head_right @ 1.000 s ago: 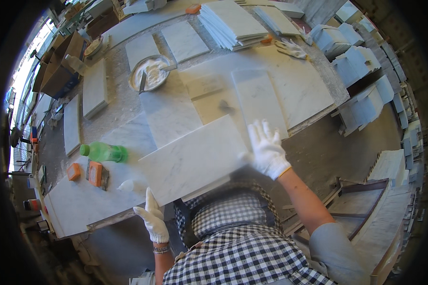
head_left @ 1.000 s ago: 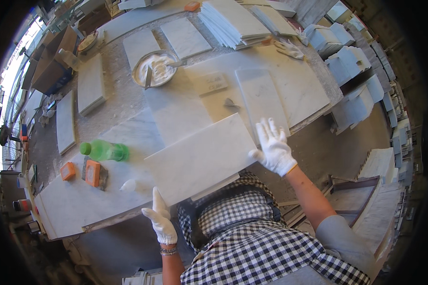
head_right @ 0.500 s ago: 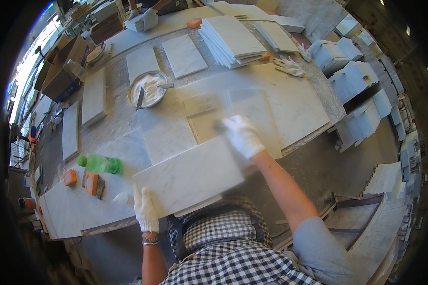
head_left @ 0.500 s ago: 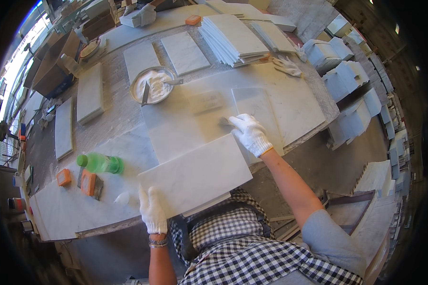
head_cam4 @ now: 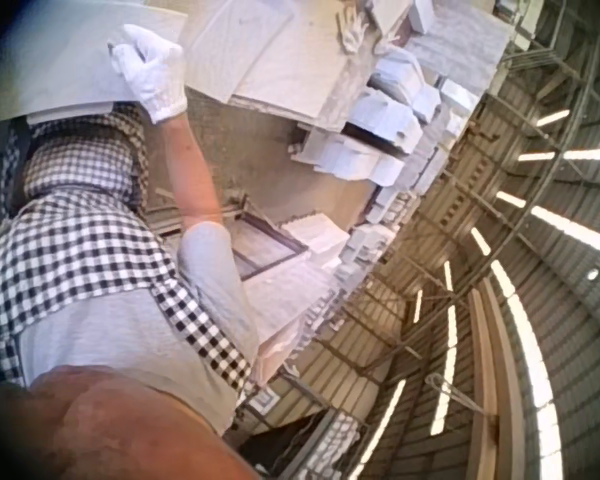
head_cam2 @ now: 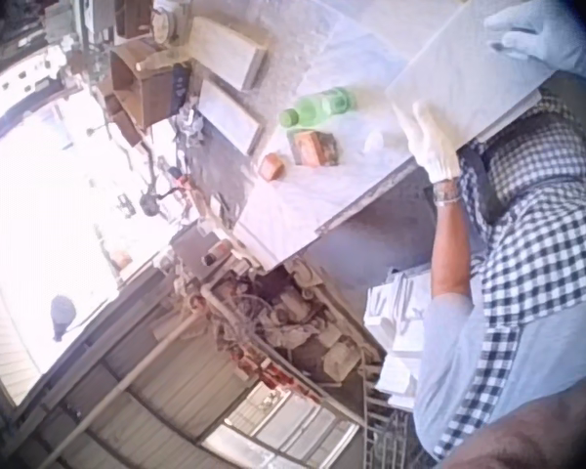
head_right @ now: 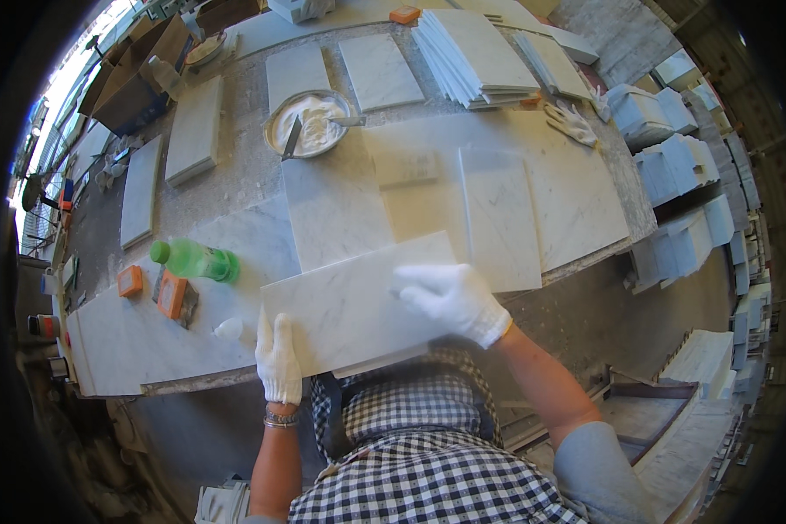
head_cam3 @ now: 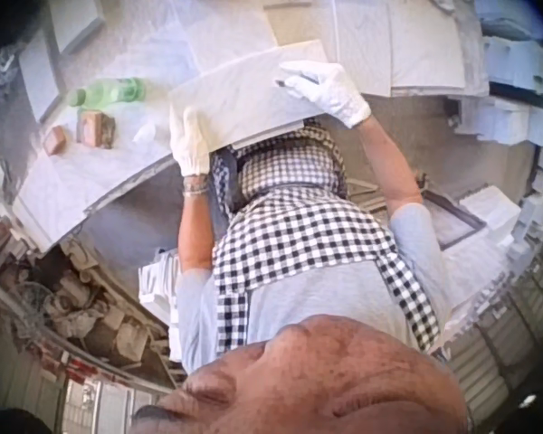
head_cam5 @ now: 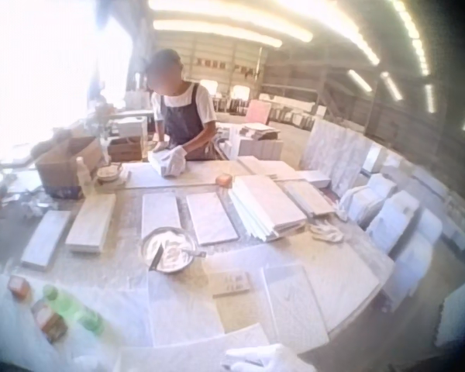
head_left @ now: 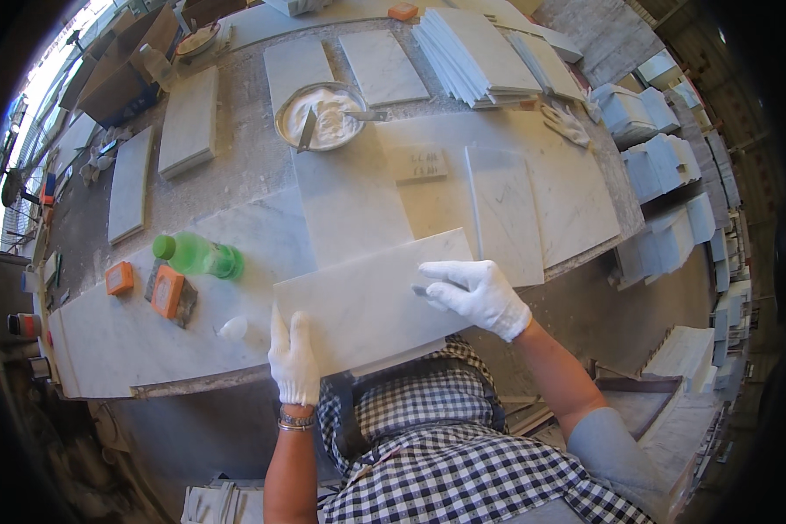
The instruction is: The person repeatedly wipes the surfaces of white rectangular tiles with gloved hands, turning them over and moving them on a workbench. The person also uses a green bottle to apply liquid to the tiles during the process.
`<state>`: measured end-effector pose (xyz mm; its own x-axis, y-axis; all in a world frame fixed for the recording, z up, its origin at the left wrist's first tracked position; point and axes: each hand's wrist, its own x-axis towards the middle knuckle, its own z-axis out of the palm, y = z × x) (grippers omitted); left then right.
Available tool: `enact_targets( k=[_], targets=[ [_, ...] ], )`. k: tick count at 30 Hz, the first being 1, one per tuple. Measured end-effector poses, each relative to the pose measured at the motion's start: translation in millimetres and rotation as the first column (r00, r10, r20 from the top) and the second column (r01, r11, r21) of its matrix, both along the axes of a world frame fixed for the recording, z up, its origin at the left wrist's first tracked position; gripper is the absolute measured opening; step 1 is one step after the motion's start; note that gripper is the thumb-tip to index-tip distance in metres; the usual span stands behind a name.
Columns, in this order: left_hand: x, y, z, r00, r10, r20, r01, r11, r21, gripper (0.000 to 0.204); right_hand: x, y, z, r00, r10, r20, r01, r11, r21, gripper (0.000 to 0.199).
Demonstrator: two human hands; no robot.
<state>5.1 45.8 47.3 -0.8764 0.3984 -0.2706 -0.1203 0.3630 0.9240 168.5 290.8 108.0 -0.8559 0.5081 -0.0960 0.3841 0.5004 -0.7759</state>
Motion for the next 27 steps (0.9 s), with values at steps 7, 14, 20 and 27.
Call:
enact_targets(
  k=[7,14,20,27],
  targets=[
    [0.3,-1.0,-3.8,0.998,-0.011,-0.068,0.013,1.0,0.021,0.06,5.0,-21.7,5.1,0.987,-0.111,0.115,0.029,0.833,0.553,0.016],
    [-1.8,-1.6,-4.9,1.0,-0.006,-0.03,0.007,0.999,0.035,0.061,4.3,-26.0,2.7,0.971,0.182,0.157,-0.239,0.672,0.701,0.035],
    [-0.7,-2.6,-6.2,1.0,-0.004,0.013,0.003,0.999,0.045,0.061,20.8,-62.0,8.1,0.946,0.315,0.071,-0.281,0.692,0.665,0.034],
    [-1.1,-2.3,-10.2,1.0,0.003,0.013,-0.003,0.998,0.064,0.061,-5.4,-96.1,-5.1,0.933,0.321,0.161,-0.342,0.655,0.673,0.024]
  ],
)
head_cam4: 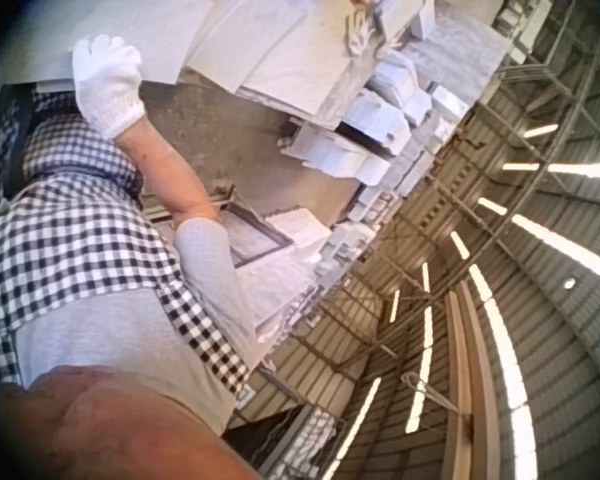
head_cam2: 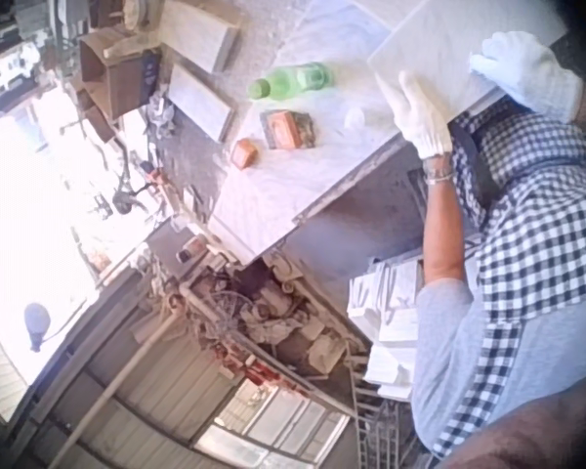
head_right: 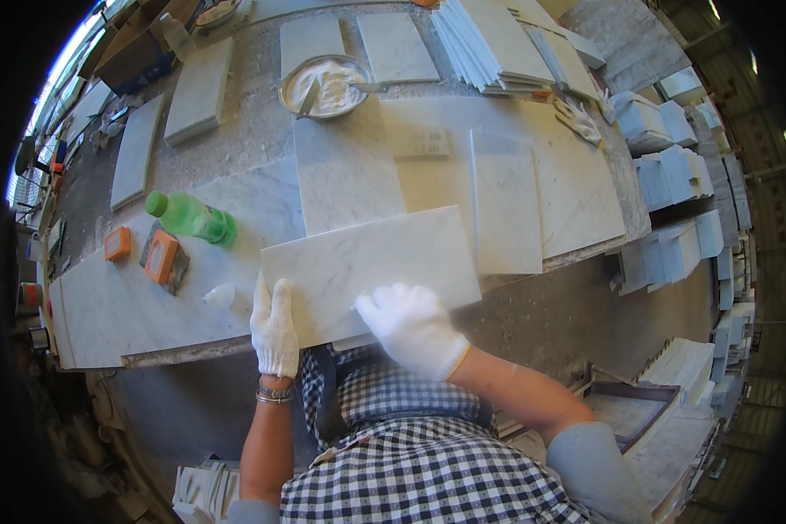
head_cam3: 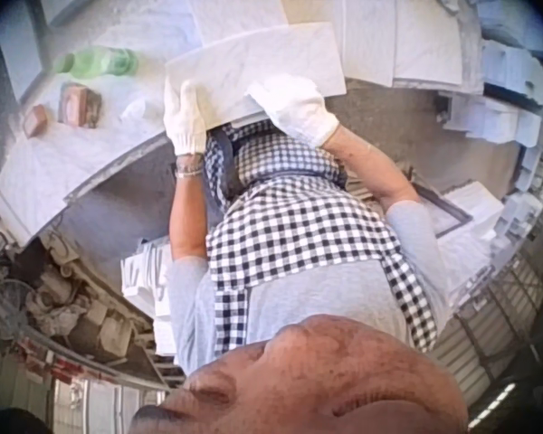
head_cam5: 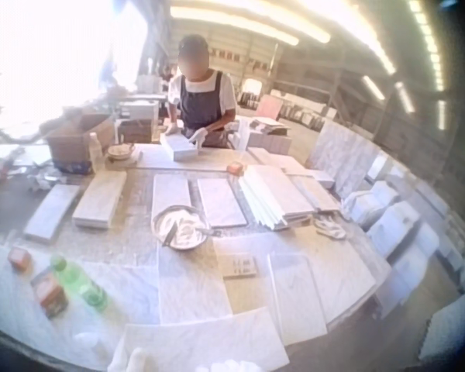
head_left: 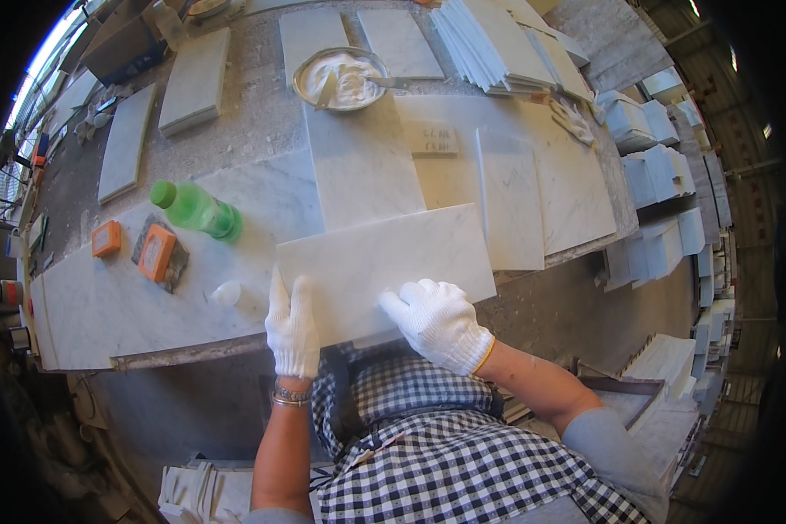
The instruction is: The person repeatedly wipes the surfaces of white rectangular tiles with gloved hands, turning them over and moving them on a workbench. The person also uses a green bottle to apply liquid to the tiles during the process.
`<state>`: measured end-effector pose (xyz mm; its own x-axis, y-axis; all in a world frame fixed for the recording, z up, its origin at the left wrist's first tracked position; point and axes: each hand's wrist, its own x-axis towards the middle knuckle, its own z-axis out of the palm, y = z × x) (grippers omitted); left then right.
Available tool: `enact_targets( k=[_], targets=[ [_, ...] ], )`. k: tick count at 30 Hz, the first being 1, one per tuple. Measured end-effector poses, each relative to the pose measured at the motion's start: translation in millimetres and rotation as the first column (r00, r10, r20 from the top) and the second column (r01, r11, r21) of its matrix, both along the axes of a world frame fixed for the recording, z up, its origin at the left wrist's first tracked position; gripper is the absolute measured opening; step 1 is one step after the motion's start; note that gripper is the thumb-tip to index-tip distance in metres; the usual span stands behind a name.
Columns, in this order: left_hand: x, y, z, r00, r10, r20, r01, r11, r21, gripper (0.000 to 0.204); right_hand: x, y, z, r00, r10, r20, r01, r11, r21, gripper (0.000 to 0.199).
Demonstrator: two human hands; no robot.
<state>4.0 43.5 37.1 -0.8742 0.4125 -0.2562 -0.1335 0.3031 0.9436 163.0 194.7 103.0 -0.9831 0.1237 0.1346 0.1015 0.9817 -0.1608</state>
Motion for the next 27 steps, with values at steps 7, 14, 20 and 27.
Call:
enact_targets(
  k=[7,14,20,27],
  targets=[
    [1.5,0.9,0.2,1.0,0.027,-0.011,-0.027,1.0,-0.006,0.063,1.6,-6.6,5.9,0.998,-0.003,0.064,0.004,1.0,-0.01,0.021],
    [0.0,1.8,2.8,1.0,0.03,-0.001,-0.03,0.999,-0.013,0.064,-7.3,-15.0,6.6,0.988,-0.099,0.115,0.105,0.993,-0.056,0.017],
    [2.3,0.3,0.1,1.0,0.018,0.004,-0.018,1.0,-0.019,0.064,-6.8,-16.1,3.8,0.982,-0.189,0.009,0.189,0.976,-0.104,0.02],
    [0.4,-0.9,-2.1,1.0,0.0,0.004,0.0,1.0,0.0,0.064,-1.3,-20.1,-2.0,0.987,-0.151,-0.061,0.145,0.985,-0.095,0.019]
  ],
)
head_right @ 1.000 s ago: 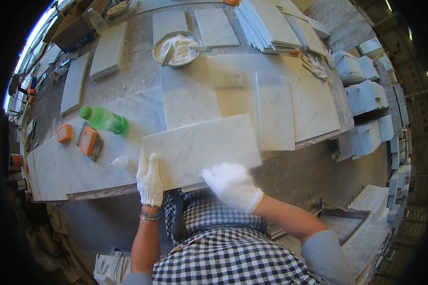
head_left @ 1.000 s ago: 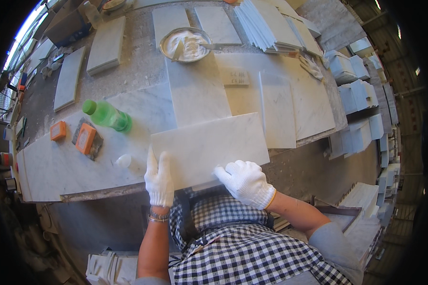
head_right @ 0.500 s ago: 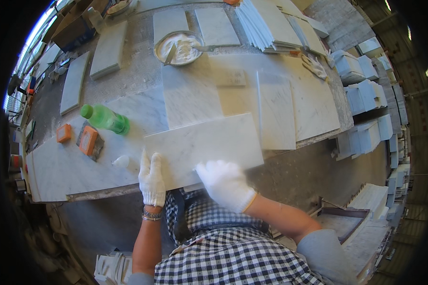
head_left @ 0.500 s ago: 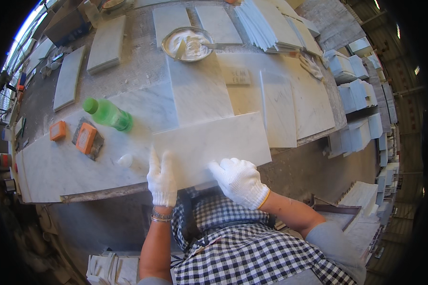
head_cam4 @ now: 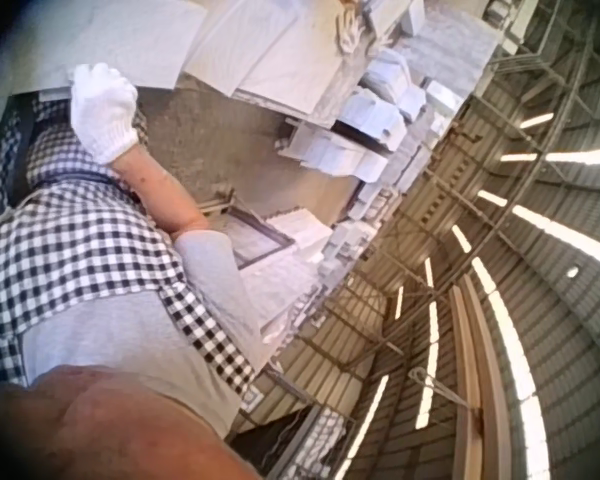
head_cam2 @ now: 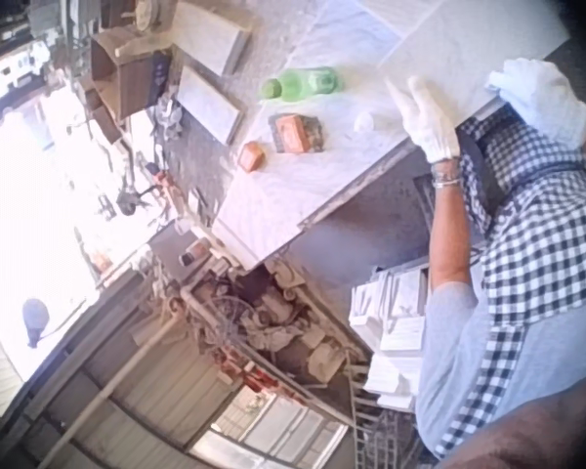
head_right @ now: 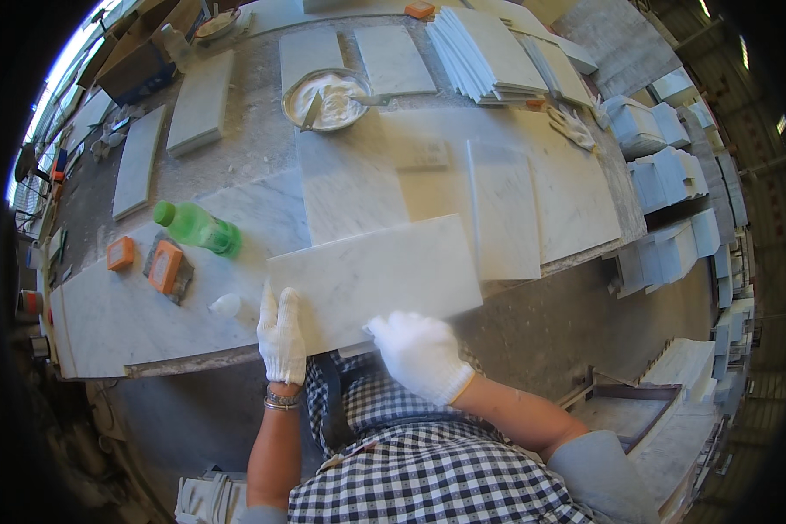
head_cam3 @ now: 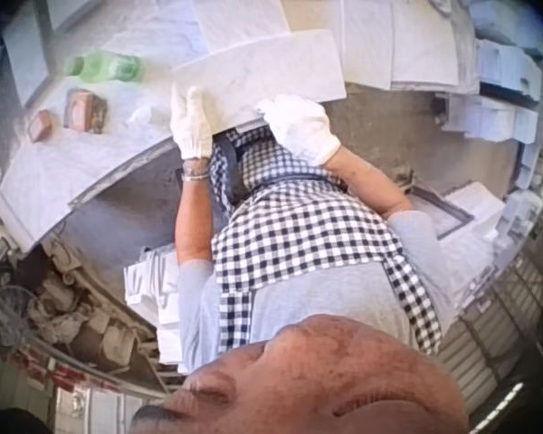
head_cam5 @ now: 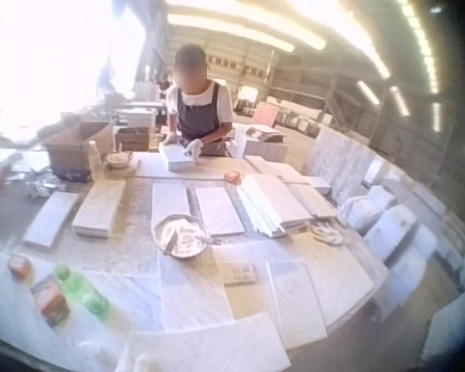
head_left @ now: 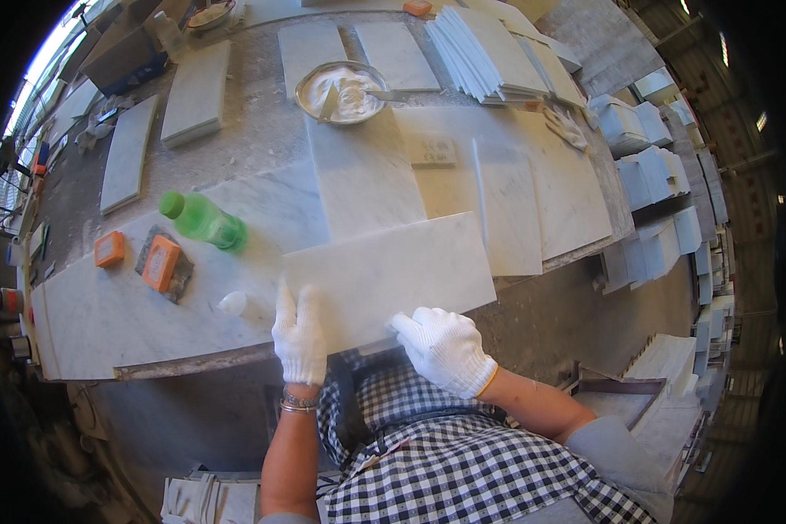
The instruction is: The person repeatedly wipes the surfaces of white rectangular tiles with gloved hands, turning them over and moving them on a workbench. The person also uses a green bottle to apply liquid to the tiles during the process.
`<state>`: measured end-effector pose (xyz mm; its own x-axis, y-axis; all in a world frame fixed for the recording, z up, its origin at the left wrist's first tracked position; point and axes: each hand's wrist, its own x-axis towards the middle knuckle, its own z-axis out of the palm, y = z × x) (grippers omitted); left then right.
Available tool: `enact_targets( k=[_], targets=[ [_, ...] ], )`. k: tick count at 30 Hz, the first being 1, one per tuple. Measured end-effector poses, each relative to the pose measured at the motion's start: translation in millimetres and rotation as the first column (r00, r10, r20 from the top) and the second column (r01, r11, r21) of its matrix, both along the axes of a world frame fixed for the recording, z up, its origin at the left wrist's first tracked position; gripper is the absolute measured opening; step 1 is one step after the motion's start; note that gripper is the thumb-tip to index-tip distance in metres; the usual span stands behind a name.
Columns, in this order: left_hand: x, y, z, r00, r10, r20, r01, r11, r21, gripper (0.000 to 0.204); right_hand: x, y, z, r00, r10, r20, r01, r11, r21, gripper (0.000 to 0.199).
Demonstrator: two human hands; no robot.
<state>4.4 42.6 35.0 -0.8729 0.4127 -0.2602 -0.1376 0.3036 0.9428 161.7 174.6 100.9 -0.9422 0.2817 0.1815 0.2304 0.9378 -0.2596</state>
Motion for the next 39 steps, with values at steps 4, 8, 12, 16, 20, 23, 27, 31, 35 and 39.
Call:
enact_targets(
  k=[4,8,12,16,20,23,27,31,35,39],
  targets=[
    [0.5,0.5,1.4,0.999,0.015,-0.032,-0.015,1.0,0.009,0.062,4.4,-0.6,4.3,0.995,-0.049,0.089,0.051,0.999,-0.019,0.016],
    [-2.0,1.5,2.2,1.0,-0.003,0.002,0.003,0.999,0.038,0.06,24.7,-2.6,10.5,0.865,0.171,0.471,0.116,0.846,-0.52,0.027],
    [-0.8,0.0,3.4,1.0,-0.014,0.016,0.014,1.0,0.02,0.058,47.4,-5.0,10.3,0.913,0.058,0.404,0.192,0.812,-0.551,0.031],
    [-0.8,2.5,4.7,1.0,-0.002,-0.003,0.002,0.999,0.041,0.058,51.3,-2.3,10.9,0.975,-0.017,0.223,0.142,0.818,-0.557,0.021],
    [-0.6,3.5,5.1,1.0,0.006,-0.002,-0.006,1.0,-0.008,0.058,51.3,0.7,16.3,0.968,0.035,0.249,0.134,0.767,-0.627,0.026],
    [0.5,3.7,5.9,1.0,0.004,0.007,-0.004,1.0,0.031,0.057,54.1,-1.7,19.3,0.996,-0.025,0.089,0.065,0.873,-0.484,0.022],
    [0.0,2.7,6.0,0.997,-0.033,-0.071,0.035,0.999,0.017,0.056,45.9,15.8,9.6,0.999,-0.038,0.014,0.04,0.987,-0.157,0.017],
    [-1.9,1.1,0.7,0.996,-0.044,-0.08,0.045,0.999,0.018,0.056,22.5,84.2,-13.0,0.956,-0.294,-0.015,0.295,0.953,0.064,0.01],
    [-1.1,-2.4,-7.2,0.997,-0.022,-0.072,0.02,1.0,-0.018,0.057,6.6,140.0,-29.6,0.878,-0.448,-0.17,0.473,0.866,0.16,0.008],
    [-1.5,-1.9,-9.9,0.993,-0.001,-0.116,-0.008,0.997,-0.071,0.059,-13.7,75.6,-36.7,0.957,-0.289,0.018,0.265,0.899,0.348,0.006]
  ],
)
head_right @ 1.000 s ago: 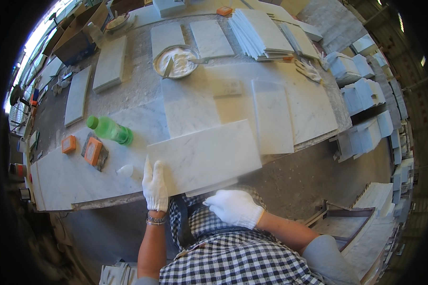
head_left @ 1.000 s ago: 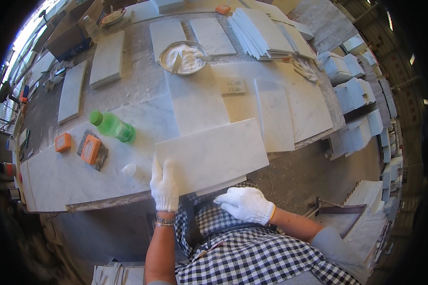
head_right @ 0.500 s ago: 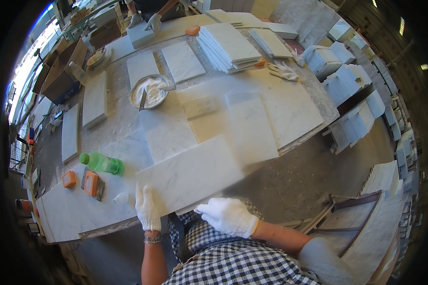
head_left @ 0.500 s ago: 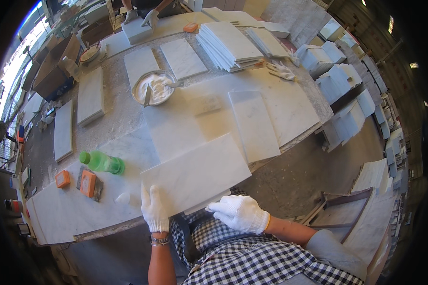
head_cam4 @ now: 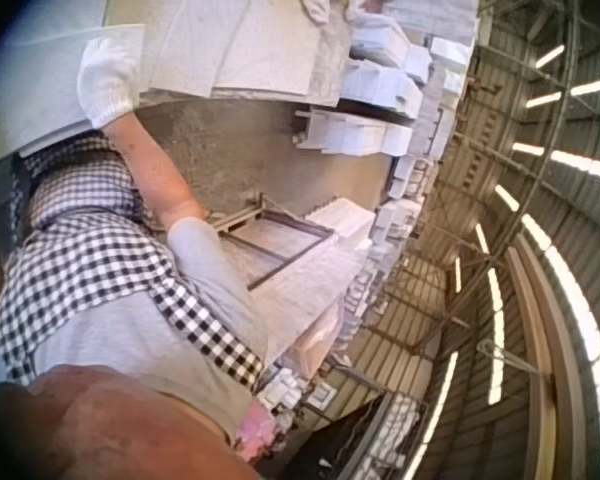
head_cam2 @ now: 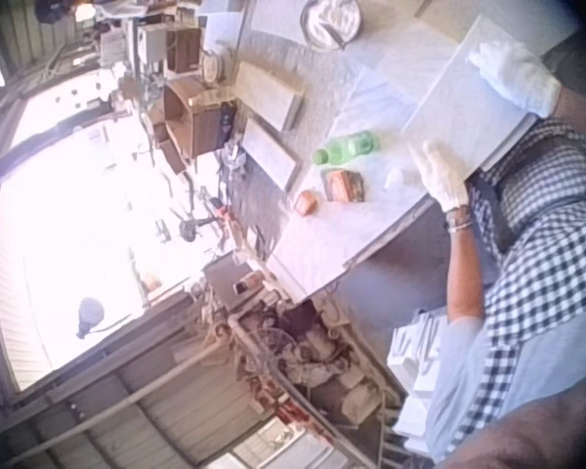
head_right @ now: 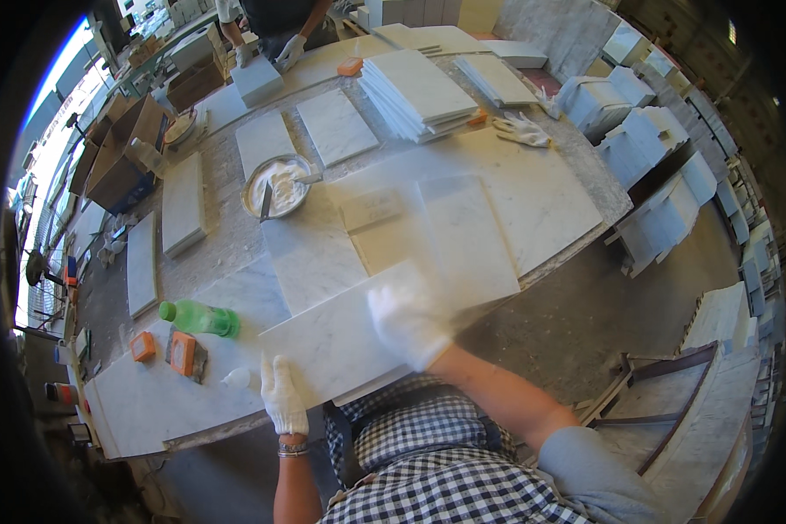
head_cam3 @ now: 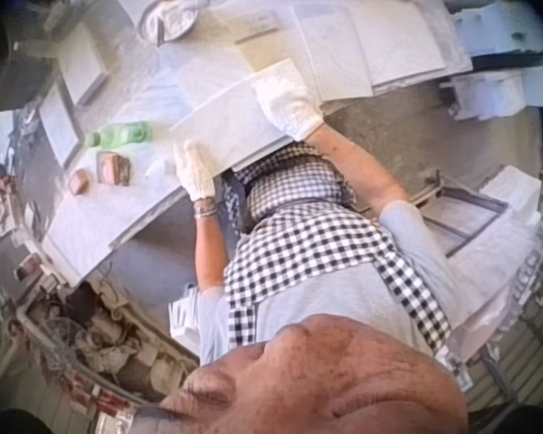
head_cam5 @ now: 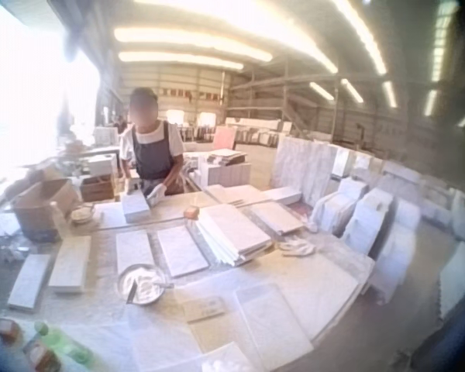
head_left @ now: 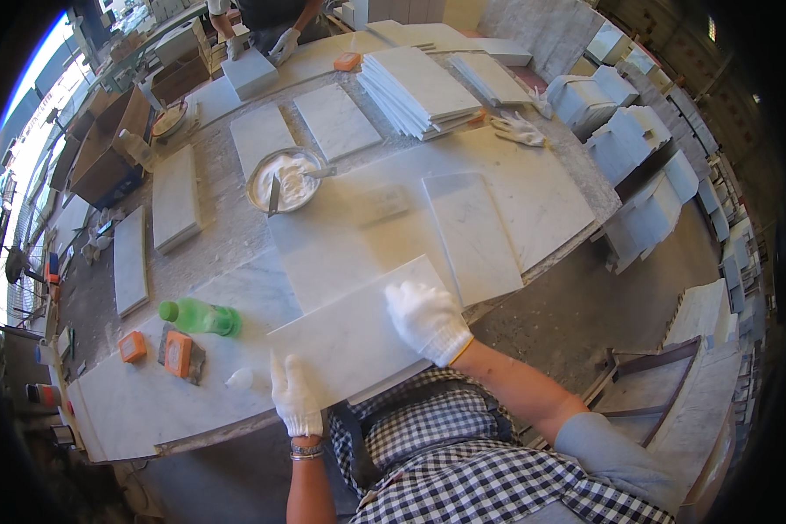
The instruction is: The person repeatedly wipes the surfaces of white rectangular tiles with gloved hands, turning them over and moving them on a workbench. The person also uses a green bottle to apply liquid to the tiles during the process.
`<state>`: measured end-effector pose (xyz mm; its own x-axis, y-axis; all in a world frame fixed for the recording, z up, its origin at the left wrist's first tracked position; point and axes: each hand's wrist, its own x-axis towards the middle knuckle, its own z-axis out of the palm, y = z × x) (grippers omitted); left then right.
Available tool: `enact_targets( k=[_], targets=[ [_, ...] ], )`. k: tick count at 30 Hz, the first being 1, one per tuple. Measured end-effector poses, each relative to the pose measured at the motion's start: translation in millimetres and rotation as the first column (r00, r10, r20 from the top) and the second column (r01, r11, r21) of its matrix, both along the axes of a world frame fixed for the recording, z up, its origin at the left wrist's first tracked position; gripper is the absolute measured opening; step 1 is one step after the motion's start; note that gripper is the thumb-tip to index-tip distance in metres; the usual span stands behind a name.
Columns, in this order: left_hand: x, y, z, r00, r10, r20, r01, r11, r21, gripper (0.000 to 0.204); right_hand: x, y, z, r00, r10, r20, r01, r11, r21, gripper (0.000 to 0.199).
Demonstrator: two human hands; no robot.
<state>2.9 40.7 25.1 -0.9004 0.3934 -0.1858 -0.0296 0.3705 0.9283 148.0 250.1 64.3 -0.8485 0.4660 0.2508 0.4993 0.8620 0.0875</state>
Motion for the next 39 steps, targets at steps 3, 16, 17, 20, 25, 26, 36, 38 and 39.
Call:
enact_targets(
  k=[3,16,17,20,25,26,36,38,39],
  targets=[
    [1.7,0.8,3.1,0.997,-0.006,0.071,-0.001,0.995,0.104,0.059,-15.4,-78.7,3.4,0.925,0.339,-0.169,-0.376,0.875,-0.304,0.008],
    [1.8,1.6,9.0,0.997,0.003,0.075,-0.008,0.998,0.061,0.058,-13.6,63.2,5.4,0.945,-0.12,-0.306,0.079,0.987,-0.141,0.006],
    [2.9,0.4,10.6,0.991,0.012,0.131,-0.018,0.999,0.046,0.058,-14.8,38.2,8.3,0.989,-0.008,-0.147,-0.022,0.98,-0.199,0.007],
    [2.5,1.8,11.8,0.995,0.0,0.099,-0.004,0.999,0.04,0.059,-29.7,-63.4,11.1,0.961,0.256,-0.105,-0.273,0.936,-0.222,0.007],
    [1.0,1.2,7.9,0.997,0.014,0.075,-0.013,1.0,-0.008,0.059,-9.5,-79.6,3.7,0.949,0.282,-0.141,-0.315,0.857,-0.407,0.012],
    [0.8,1.0,7.0,0.997,0.008,0.075,-0.01,1.0,0.015,0.06,-1.7,-48.4,0.7,0.937,0.213,-0.279,-0.29,0.916,-0.278,0.008],
    [0.6,1.3,6.9,0.999,-0.023,0.028,0.022,0.999,0.046,0.058,81.1,60.2,21.3,0.917,-0.242,-0.317,0.195,0.965,-0.174,0.016],
    [1.1,1.2,8.1,0.999,-0.019,0.029,0.019,1.0,0.013,0.057,53.2,-0.2,18.1,0.988,-0.029,-0.151,-0.004,0.976,-0.219,0.009],
    [1.1,1.1,8.6,0.999,-0.02,0.026,0.02,1.0,-0.017,0.057,43.4,-32.4,17.7,0.999,0.053,0.011,-0.052,0.997,-0.05,0.009]
  ],
)
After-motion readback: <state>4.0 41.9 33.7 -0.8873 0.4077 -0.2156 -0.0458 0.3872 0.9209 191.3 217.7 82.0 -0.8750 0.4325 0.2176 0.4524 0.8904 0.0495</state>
